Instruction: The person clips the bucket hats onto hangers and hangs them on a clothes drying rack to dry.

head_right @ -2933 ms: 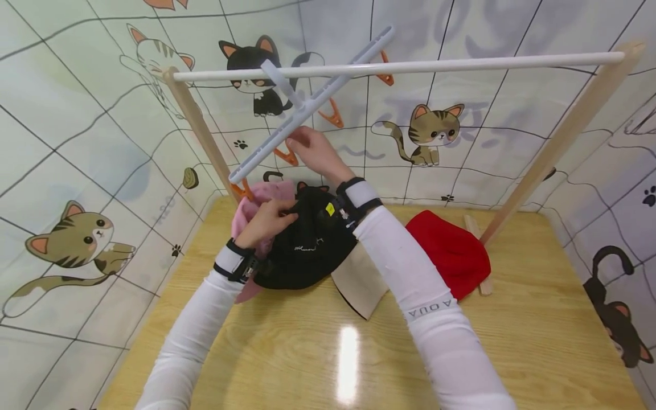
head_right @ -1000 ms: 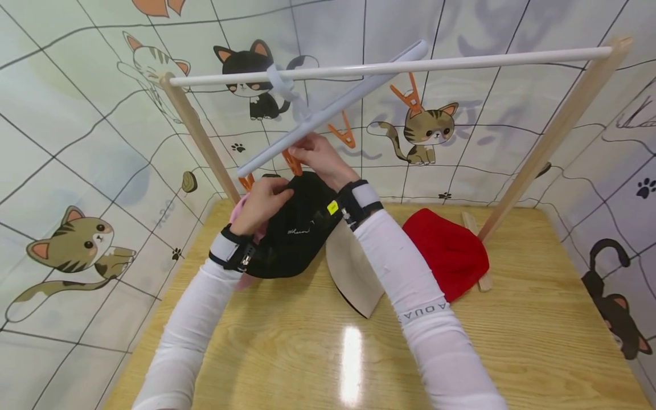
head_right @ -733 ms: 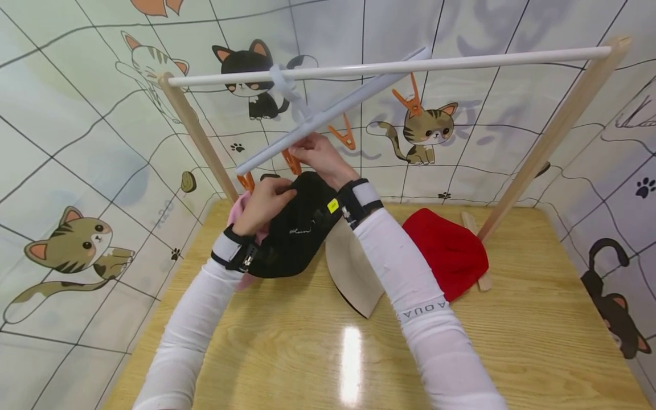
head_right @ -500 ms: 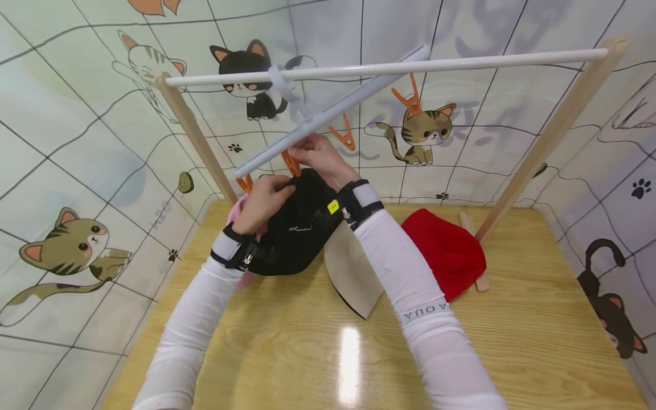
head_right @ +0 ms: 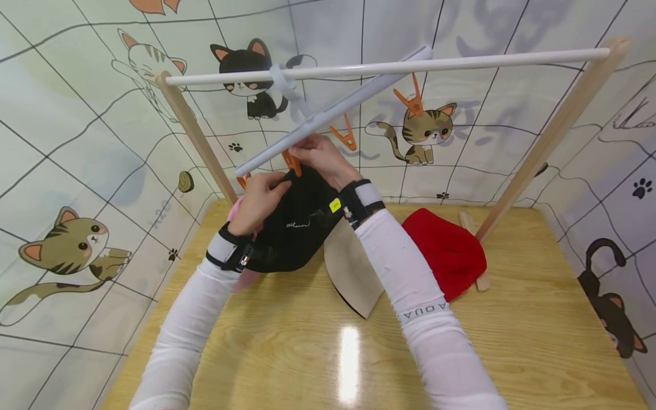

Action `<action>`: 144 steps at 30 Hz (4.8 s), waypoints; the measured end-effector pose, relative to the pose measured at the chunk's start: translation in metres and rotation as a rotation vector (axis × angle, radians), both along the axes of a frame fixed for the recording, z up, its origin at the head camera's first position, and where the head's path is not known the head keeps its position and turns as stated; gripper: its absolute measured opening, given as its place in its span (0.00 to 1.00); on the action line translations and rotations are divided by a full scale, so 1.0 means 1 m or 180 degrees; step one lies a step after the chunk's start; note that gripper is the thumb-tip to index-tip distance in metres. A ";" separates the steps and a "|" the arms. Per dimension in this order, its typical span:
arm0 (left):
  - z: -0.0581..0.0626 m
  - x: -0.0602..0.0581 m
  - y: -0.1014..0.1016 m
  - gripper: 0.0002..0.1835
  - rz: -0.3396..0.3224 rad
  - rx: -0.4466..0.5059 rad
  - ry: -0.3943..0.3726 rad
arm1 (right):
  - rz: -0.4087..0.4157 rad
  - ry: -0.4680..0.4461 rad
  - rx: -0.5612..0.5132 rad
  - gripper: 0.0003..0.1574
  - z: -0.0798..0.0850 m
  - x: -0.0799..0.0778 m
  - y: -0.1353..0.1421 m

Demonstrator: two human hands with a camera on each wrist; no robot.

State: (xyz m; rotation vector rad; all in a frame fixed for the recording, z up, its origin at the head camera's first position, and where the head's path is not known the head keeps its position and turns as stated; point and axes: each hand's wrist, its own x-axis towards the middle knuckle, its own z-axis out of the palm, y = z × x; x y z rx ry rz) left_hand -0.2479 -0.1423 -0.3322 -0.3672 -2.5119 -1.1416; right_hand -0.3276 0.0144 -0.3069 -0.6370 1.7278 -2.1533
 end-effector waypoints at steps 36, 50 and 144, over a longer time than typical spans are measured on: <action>-0.007 0.005 -0.008 0.11 0.0088 -0.0312 -0.0079 | 0.0372 0.0134 0.0672 0.22 -0.022 -0.009 0.077; -0.009 0.005 -0.011 0.15 0.0178 -0.0405 -0.0217 | 0.0311 0.0366 0.1185 0.24 -0.028 -0.010 0.124; -0.072 -0.009 0.093 0.14 -0.2202 -0.1076 -0.0777 | 0.0202 0.0750 0.0664 0.23 0.019 0.004 0.082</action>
